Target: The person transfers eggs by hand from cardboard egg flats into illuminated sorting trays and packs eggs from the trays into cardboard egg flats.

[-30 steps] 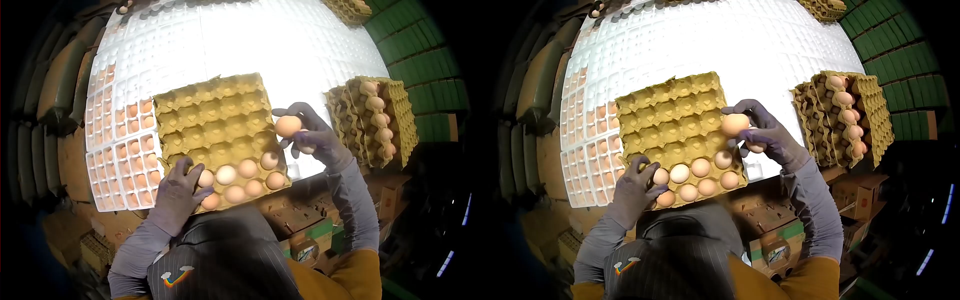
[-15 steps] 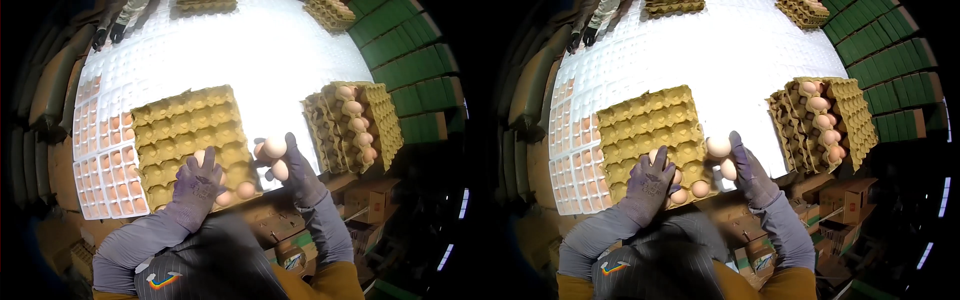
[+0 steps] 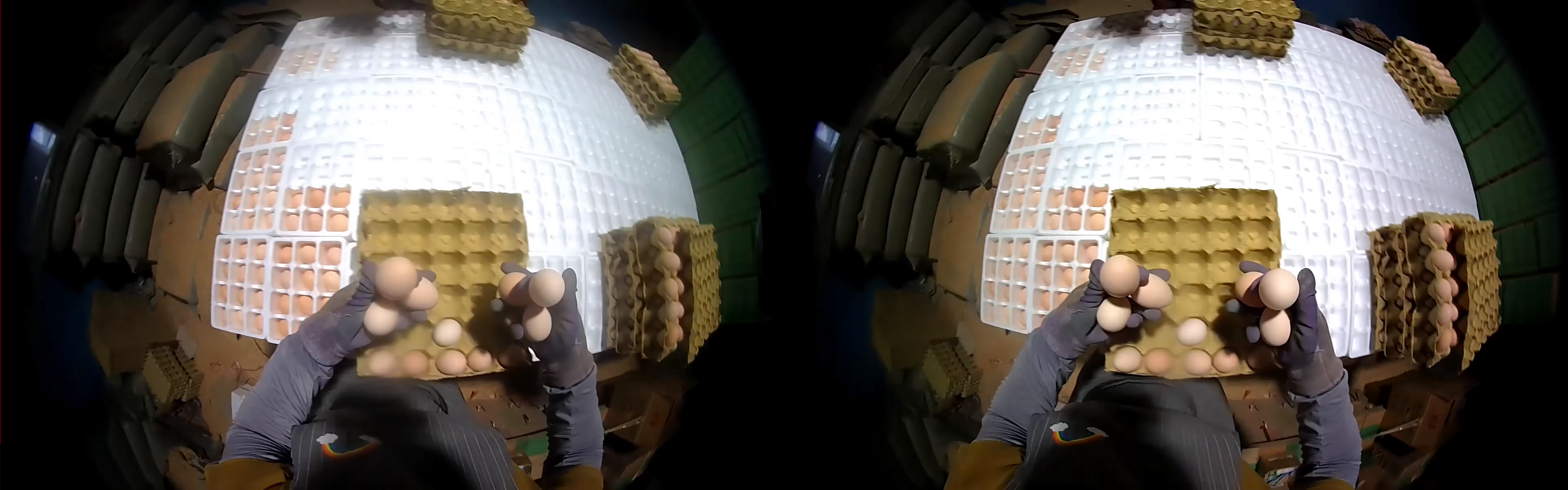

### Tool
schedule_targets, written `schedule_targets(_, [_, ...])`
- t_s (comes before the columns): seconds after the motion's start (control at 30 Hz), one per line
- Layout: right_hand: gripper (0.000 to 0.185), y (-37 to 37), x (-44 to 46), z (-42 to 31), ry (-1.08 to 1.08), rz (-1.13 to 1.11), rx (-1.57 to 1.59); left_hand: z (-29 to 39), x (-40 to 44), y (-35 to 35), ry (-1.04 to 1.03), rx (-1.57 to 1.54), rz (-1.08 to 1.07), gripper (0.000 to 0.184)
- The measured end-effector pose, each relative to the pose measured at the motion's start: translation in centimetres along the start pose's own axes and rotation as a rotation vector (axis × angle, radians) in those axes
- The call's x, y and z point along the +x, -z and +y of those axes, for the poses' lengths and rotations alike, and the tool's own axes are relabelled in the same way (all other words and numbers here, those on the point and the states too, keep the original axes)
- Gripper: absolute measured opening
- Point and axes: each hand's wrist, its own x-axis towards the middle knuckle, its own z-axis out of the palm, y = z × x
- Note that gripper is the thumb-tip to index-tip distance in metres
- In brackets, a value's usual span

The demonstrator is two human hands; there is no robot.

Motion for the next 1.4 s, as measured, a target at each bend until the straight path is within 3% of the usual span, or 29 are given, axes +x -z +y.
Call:
schedule_targets(0.03, [0.078, -2.7, 0.7, -0.8, 0.028, 0.1, -0.187, -1.3, 1.1, 3.8, 0.015, -0.121, -0.046, 0.061])
schedule_targets(0.07, [0.068, -3.9, 1.8, -1.4, 0.119, 0.054, -0.416, -0.7, 0.3, 5.3, -0.025, -0.004, 0.03, 0.063])
schedule_targets(0.1, [0.055, -5.7, 3.3, -2.2, 0.045, 0.022, -0.345, 0.1, -0.3, 7.0, -0.06, 0.113, 0.105, 0.066])
schedule_targets(0.17, [0.043, -7.8, 8.8, -1.3, 0.243, -0.084, -0.641, 3.1, -1.5, 10.6, 0.052, 0.185, 0.356, 0.063])
schedule_targets(0.2, [0.042, -9.6, 11.8, -1.1, 0.384, -0.138, -0.887, 3.2, -0.7, 14.6, -0.15, 0.334, 0.333, 0.054])
schedule_targets(0.23, [0.046, -12.2, 14.2, -0.9, 0.44, -0.145, -0.995, 4.5, 0.5, 17.5, -0.151, 0.266, 0.453, 0.044])
schedule_targets(0.27, [0.047, -14.0, 17.5, -0.1, 0.529, -0.138, -1.157, 5.0, 2.3, 21.5, -0.379, 0.512, 0.548, 0.046])
schedule_targets(0.3, [0.046, -17.2, 20.0, -0.7, 0.382, -0.144, -1.278, 5.8, 4.0, 24.8, -0.61, 0.756, 0.639, 0.049])
schedule_targets(0.33, [0.04, -18.1, 24.1, 0.6, 0.59, -0.162, -1.494, 7.9, 5.2, 25.8, -0.602, 0.931, 0.731, 0.047])
schedule_targets(0.37, [0.037, -19.2, 27.6, 1.8, 0.662, -0.149, -1.652, 9.9, 6.6, 26.7, -0.59, 1.107, 0.821, 0.046])
schedule_targets(0.43, [0.033, -21.0, 33.4, 3.4, 0.54, -0.158, -1.872, 10.6, 10.3, 29.3, -0.599, 1.524, 0.918, 0.038])
schedule_targets(0.5, [0.021, -21.2, 37.5, 5.3, 0.497, -0.138, -1.943, 11.0, 13.1, 31.9, -0.599, 1.774, 0.868, 0.038])
schedule_targets(0.53, [0.017, -21.2, 38.8, 6.0, 0.477, -0.127, -1.979, 11.2, 13.9, 32.8, -0.631, 1.739, 0.83, 0.037])
schedule_targets(0.6, [0.028, -21.5, 40.4, 6.7, 0.45, -0.319, -1.866, 11.8, 15.4, 33.9, -0.697, 1.672, 0.747, 0.036])
schedule_targets(0.7, [0.032, -22.3, 41.7, 8.5, 0.375, -0.488, -1.755, 13.7, 17.7, 34.0, -0.456, 1.596, 0.591, 0.036])
schedule_targets(0.77, [0.027, -23.0, 42.1, 7.6, 0.335, -0.398, -1.731, 15.7, 18.0, 33.3, -0.399, 1.604, 0.546, 0.036])
schedule_targets(0.83, [0.026, -22.8, 42.8, 7.4, 0.479, -0.031, -1.471, 16.1, 19.3, 34.0, -0.624, 1.46, 0.602, 0.034])
schedule_targets(0.9, [0.03, -21.6, 44.7, 7.7, 0.53, 0.047, -1.501, 15.6, 21.2, 32.6, -0.778, 1.189, 0.627, 0.039])
schedule_targets(0.97, [0.031, -19.2, 46.5, 9.0, 0.51, 0.093, -1.392, 14.0, 24.0, 31.7, -0.89, 1.242, 0.667, 0.047])
schedule_targets(1.03, [0.034, -20.1, 43.8, 6.3, 0.356, 0.161, -1.21, 12.5, 25.6, 31.1, -0.906, 1.259, 0.57, 0.054])
schedule_targets(1.07, [0.034, -19.2, 43.2, 5.9, 0.392, 0.183, -1.087, 11.4, 26.4, 31.4, -0.917, 1.414, 0.597, 0.055])
schedule_targets(1.13, [0.027, -20.2, 36.4, 1.9, 0.365, 0.084, -0.879, 10.6, 26.7, 31.9, -0.991, 1.562, 0.59, 0.056])
schedule_targets(1.17, [0.026, -19.9, 33.3, 1.0, 0.496, 0.066, -0.873, 10.4, 26.8, 31.9, -1.06, 1.503, 0.611, 0.053])
schedule_targets(1.23, [0.022, -18.7, 25.8, -1.6, 0.523, 0.101, -0.973, 10.8, 23.9, 29.9, -1.067, 1.314, 0.63, 0.046])
schedule_targets(1.27, [0.021, -17.2, 22.2, -2.3, 0.502, 0.132, -1.011, 11.2, 21.7, 29.0, -1.083, 1.155, 0.536, 0.043])
schedule_targets(1.33, [0.022, -14.1, 14.9, -3.1, 0.429, 0.184, -1.097, 10.0, 15.9, 25.6, -0.935, 0.878, 0.373, 0.036])
schedule_targets(1.4, [0.024, -9.5, 8.6, -2.3, 0.445, 0.097, -1.266, 8.0, 9.1, 21.4, -0.726, 0.899, 0.321, 0.03])
